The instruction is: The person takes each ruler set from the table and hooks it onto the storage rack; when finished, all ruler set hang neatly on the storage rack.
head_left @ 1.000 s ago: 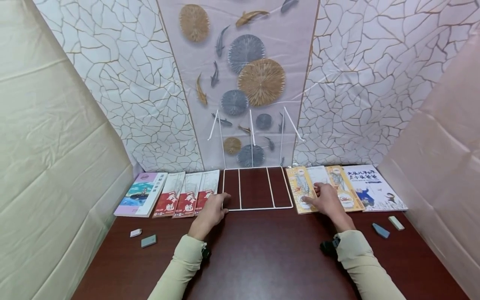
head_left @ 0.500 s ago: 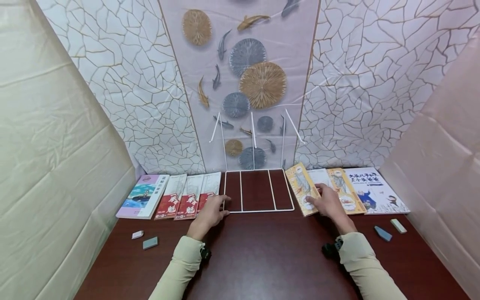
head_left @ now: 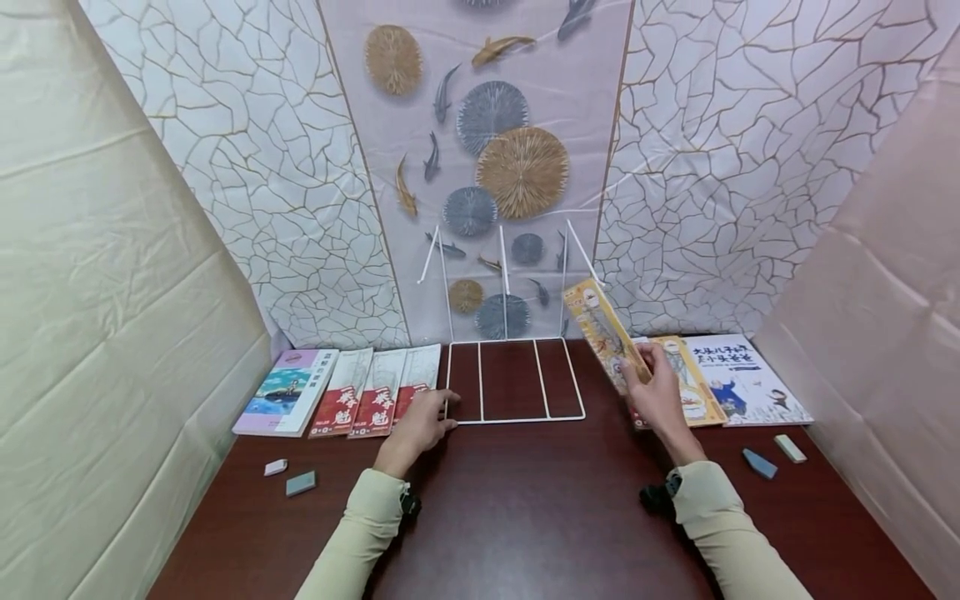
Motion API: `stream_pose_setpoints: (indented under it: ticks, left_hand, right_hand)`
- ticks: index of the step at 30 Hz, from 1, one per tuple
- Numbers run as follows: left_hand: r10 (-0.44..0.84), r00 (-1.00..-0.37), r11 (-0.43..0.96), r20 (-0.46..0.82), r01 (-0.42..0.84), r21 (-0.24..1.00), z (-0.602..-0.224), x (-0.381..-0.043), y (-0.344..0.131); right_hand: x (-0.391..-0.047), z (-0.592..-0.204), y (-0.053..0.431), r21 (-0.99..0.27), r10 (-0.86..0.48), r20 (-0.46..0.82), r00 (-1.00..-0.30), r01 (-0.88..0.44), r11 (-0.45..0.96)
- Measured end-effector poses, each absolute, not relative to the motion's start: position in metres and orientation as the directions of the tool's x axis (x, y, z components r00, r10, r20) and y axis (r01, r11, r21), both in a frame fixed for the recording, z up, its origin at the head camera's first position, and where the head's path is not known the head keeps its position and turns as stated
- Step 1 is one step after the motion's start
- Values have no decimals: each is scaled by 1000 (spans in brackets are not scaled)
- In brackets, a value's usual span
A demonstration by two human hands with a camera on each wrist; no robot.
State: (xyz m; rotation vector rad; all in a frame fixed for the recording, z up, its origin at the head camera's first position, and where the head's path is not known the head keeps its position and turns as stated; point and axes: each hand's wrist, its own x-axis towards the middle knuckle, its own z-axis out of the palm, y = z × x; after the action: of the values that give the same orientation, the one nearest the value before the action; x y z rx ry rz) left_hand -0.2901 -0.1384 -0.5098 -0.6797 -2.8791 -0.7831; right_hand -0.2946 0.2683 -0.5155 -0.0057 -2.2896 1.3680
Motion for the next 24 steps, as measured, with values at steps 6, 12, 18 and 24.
stream_pose_setpoints:
  ticks: [6, 12, 18, 24]
  left_hand:
    - [386, -906, 789, 176, 423, 445, -513, -290, -139]
    - [377, -908, 795, 181, 418, 440, -513, -290, -139]
    - [385, -901, 787, 199, 433, 439, -513, -289, -140]
    - [396, -895, 779, 208, 447, 441, -513, -290, -139]
  right_hand:
    - [-295, -513, 264, -879, 255, 447, -858, -367, 305]
    - [-284, -493, 263, -909, 277, 411, -869, -414, 50]
    - [-282, -492, 260, -889, 295, 449, -844, -455, 52]
    - [-284, -500, 260, -894, 227, 439, -869, -449, 10]
